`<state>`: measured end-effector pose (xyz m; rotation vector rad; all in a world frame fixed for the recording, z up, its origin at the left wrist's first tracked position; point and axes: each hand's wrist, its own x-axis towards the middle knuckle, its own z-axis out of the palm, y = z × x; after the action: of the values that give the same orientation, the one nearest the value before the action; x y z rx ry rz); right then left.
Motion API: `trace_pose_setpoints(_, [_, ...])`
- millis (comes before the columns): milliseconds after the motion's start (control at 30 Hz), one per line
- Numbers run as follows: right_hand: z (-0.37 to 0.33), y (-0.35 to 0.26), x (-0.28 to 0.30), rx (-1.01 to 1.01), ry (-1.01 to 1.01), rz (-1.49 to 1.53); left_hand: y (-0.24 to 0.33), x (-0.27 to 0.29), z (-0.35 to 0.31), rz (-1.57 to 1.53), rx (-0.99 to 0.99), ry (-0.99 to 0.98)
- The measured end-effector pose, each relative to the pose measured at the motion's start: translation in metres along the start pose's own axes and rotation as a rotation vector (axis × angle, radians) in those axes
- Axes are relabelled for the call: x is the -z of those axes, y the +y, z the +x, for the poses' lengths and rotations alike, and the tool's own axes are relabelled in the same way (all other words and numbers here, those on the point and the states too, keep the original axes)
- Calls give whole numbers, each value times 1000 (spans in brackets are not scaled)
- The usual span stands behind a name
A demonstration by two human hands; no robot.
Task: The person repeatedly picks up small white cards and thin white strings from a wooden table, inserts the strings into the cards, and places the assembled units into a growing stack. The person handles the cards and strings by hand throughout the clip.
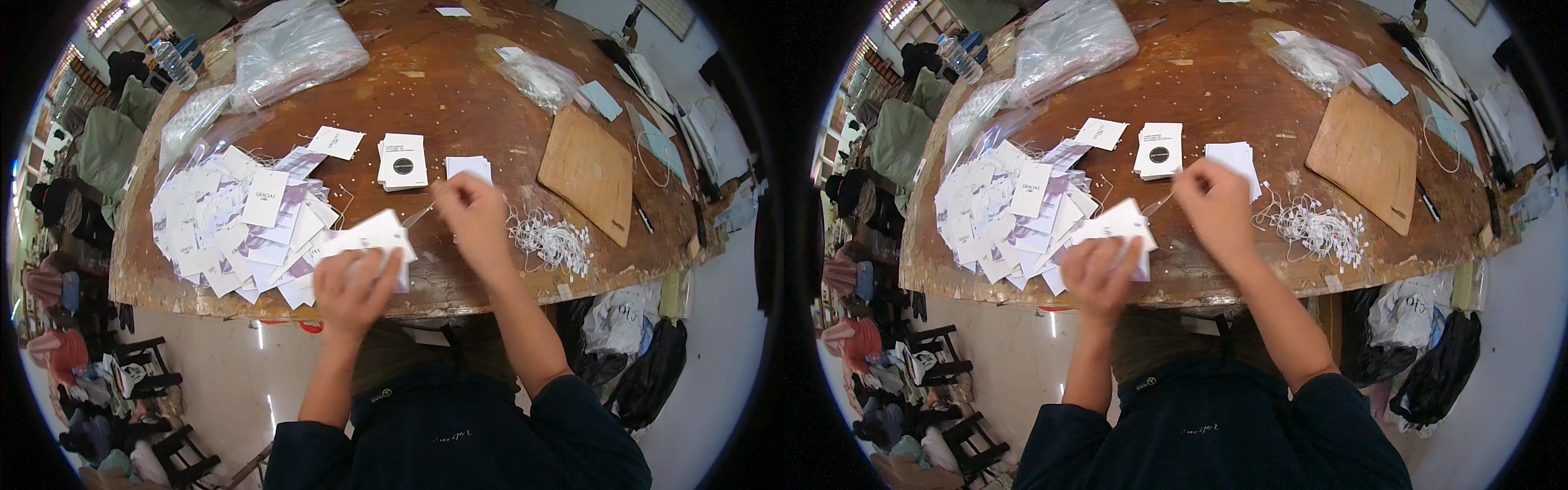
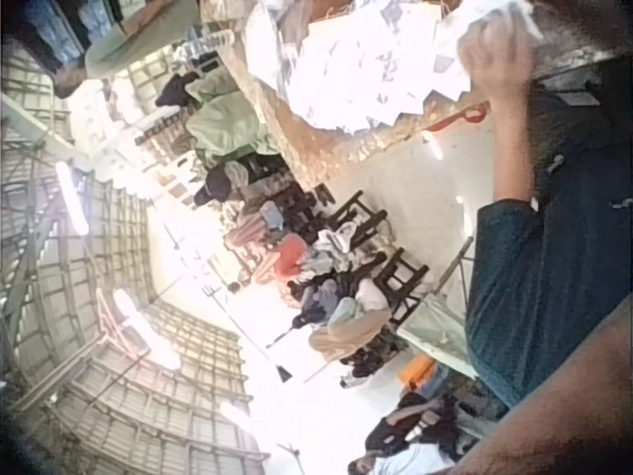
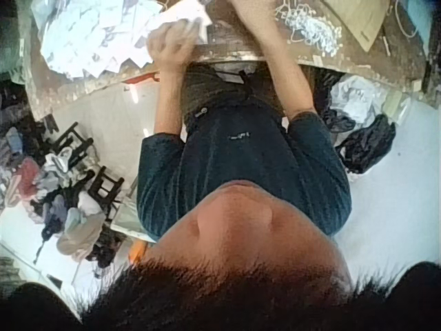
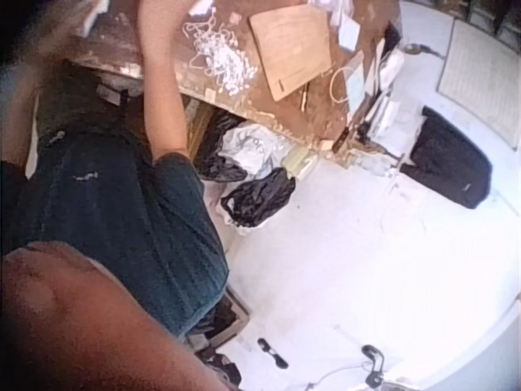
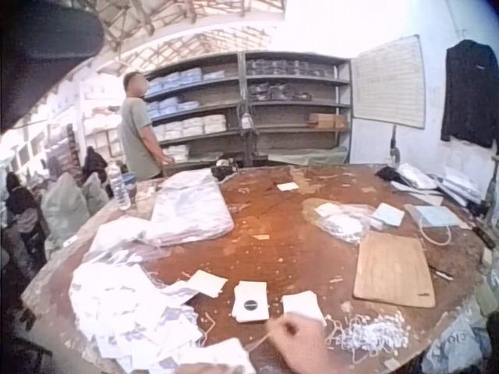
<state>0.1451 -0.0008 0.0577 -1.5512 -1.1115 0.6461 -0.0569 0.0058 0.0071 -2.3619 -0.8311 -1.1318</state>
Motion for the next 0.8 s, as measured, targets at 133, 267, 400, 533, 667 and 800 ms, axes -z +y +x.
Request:
trace_pose_setpoints(133, [47, 15, 12, 235, 74, -121, -82, 11, 12, 287, 160, 16])
trace_pose_setpoints(267, [76, 27, 9, 436, -233, -485, -136, 16, 21, 320, 470, -182])
trace_pose_setpoints(400, [87, 35, 2, 372, -434, -702, -118, 21, 17, 107, 469, -189])
trace_pose_setpoints(533, [96, 41, 4, 368, -473, -666, -84, 22, 14, -106, 508, -163])
trace_pose_setpoints(667, [82, 28, 8, 504, -265, -629, -53, 17, 16, -458, 639, -135])
trace_pose_setpoints(800, [27, 2, 7, 681, -425, -460, -18, 2, 20, -1799, 1103, -38])
